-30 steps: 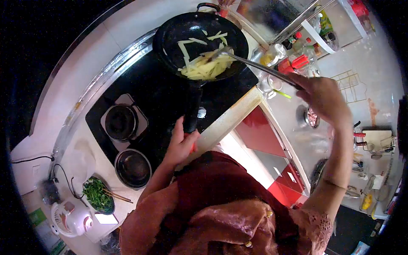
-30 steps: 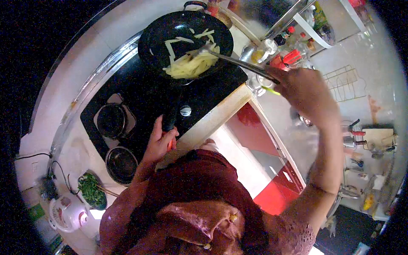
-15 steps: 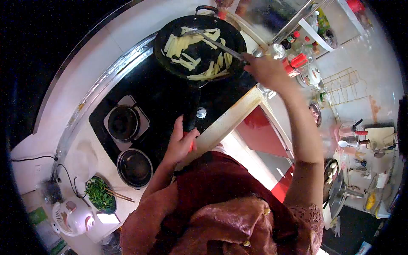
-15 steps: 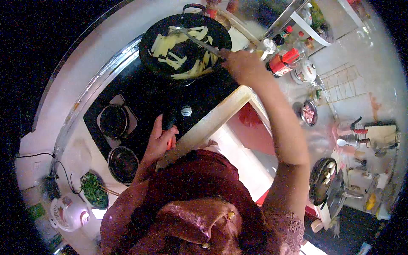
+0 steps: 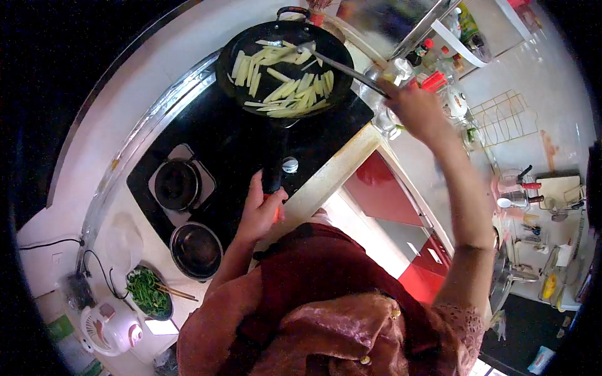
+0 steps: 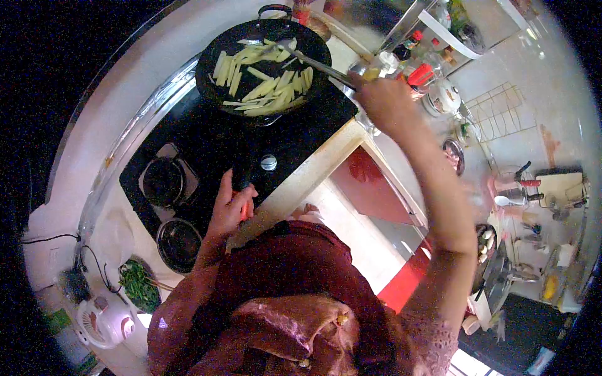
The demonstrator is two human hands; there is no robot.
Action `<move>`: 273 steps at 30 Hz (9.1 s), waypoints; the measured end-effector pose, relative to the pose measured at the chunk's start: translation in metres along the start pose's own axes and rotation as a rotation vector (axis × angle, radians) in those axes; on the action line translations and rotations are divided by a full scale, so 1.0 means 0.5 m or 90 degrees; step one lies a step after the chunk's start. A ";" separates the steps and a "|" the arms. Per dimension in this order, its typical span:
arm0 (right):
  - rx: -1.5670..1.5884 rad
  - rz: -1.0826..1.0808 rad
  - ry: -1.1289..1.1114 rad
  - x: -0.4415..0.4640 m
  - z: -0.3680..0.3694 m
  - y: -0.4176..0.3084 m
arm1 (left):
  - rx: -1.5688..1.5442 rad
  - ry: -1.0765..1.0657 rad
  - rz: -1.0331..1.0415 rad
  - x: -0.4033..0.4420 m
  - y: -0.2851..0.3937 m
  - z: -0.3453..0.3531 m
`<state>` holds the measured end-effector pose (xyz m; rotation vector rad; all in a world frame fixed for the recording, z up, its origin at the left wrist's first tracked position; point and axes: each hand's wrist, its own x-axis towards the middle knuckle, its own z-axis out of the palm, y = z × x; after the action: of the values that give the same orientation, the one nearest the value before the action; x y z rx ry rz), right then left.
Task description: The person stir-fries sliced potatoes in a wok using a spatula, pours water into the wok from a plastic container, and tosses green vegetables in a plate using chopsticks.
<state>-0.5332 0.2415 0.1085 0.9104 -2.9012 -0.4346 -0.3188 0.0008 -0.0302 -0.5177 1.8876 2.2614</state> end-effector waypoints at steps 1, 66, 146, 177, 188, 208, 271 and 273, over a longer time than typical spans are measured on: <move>-0.009 0.016 -0.013 0.036 0.034 -0.010 | -0.003 0.001 0.003 0.000 -0.002 0.000; 0.033 -0.108 -0.017 -0.014 -0.029 0.016 | -0.012 0.004 0.007 -0.002 0.001 -0.014; 0.090 -0.124 -0.066 -0.042 -0.022 -0.017 | 0.003 0.011 0.002 -0.004 0.006 -0.010; 0.182 -0.194 0.079 -0.102 0.066 0.143 | 0.318 0.343 0.181 -0.022 -0.029 0.005; 0.257 -0.215 0.078 0.024 0.134 0.099 | 0.295 0.402 0.163 -0.013 -0.040 0.015; 0.077 -0.420 0.073 0.055 -0.036 0.315 | 0.461 0.583 0.213 -0.018 -0.020 0.105; 0.158 -0.119 -0.002 0.107 -0.013 -0.035 | 0.242 0.245 0.234 -0.005 -0.028 0.008; 0.100 -0.095 -0.055 0.127 0.009 -0.076 | 0.259 0.258 0.231 -0.007 -0.023 0.010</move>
<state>-0.5654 0.1768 0.0920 1.1634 -2.9927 -0.2635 -0.3124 0.0084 -0.0387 -0.6485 2.7566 1.9712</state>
